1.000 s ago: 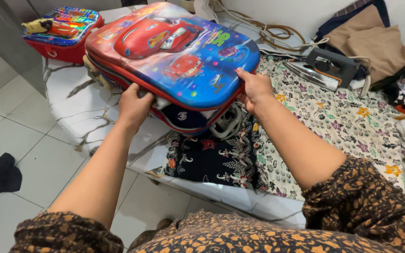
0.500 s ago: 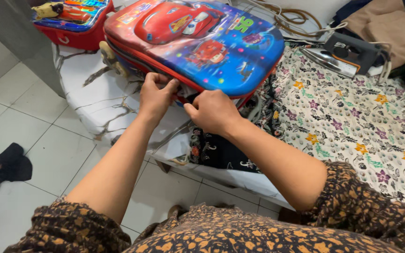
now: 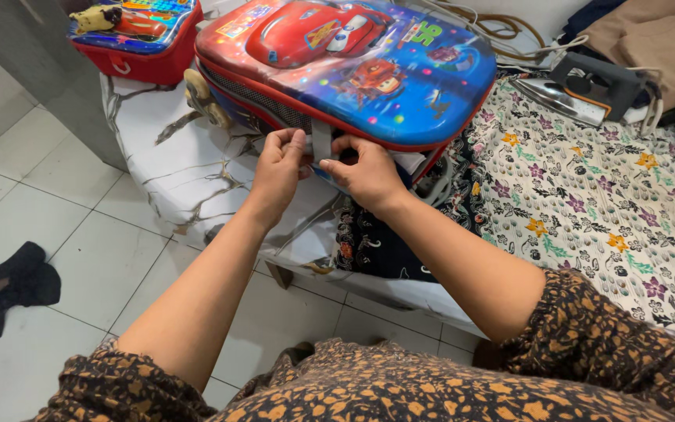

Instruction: The person folds several small clothing items, including a pink top, grey shorts, and pink shorts, then places them into a red and blue backpack. The person closes the backpack and zips it shut.

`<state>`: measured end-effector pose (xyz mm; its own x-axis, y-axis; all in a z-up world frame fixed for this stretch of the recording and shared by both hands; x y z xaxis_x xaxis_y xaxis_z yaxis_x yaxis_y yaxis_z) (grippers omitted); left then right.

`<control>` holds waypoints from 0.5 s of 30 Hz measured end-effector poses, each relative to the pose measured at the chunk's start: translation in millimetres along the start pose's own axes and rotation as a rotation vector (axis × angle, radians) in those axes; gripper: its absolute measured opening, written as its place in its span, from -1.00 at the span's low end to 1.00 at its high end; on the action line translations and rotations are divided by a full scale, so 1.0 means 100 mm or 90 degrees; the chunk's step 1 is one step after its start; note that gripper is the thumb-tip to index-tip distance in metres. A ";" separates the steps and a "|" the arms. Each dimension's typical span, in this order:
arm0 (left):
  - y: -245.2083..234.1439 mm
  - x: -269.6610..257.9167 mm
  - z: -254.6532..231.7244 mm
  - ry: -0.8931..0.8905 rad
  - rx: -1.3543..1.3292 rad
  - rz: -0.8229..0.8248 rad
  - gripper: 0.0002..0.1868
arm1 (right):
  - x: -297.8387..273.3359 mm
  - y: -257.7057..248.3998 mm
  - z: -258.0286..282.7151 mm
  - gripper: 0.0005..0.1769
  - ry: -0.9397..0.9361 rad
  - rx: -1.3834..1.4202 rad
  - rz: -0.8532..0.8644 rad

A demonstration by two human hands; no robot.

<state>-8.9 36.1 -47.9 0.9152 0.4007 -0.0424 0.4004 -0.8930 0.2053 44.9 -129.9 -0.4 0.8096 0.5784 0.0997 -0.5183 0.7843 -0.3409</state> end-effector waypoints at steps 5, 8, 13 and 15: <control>-0.05 -0.04 -0.09 0.038 0.053 0.001 -0.75 | 0.12 0.02 0.05 -0.83 -0.065 0.113 -0.048; -0.09 -0.04 -0.07 0.036 0.018 -0.005 -0.70 | 0.25 -0.01 0.19 -0.84 -0.048 0.219 -0.082; -0.10 -0.02 -0.07 0.027 0.036 0.102 -0.73 | 0.41 -0.07 0.43 -0.85 -0.084 0.254 -0.172; -0.15 -0.06 -0.10 0.016 0.057 0.132 -0.73 | 0.43 -0.09 0.48 -0.83 -0.134 0.203 -0.213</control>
<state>-20.9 49.1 -41.2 0.9774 0.2110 0.0159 0.2076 -0.9708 0.1199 70.8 -101.3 52.1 0.8899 0.2905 0.3517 -0.3246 0.9450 0.0406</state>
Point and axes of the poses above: each hand's wrist, its own x-axis towards the middle knuckle, its own y-axis out of the palm, z = x × y, the point moved 3 cm from there along x, towards the middle knuckle, and after that the axes turned 4 degrees about -y, right-handed, at the moved point
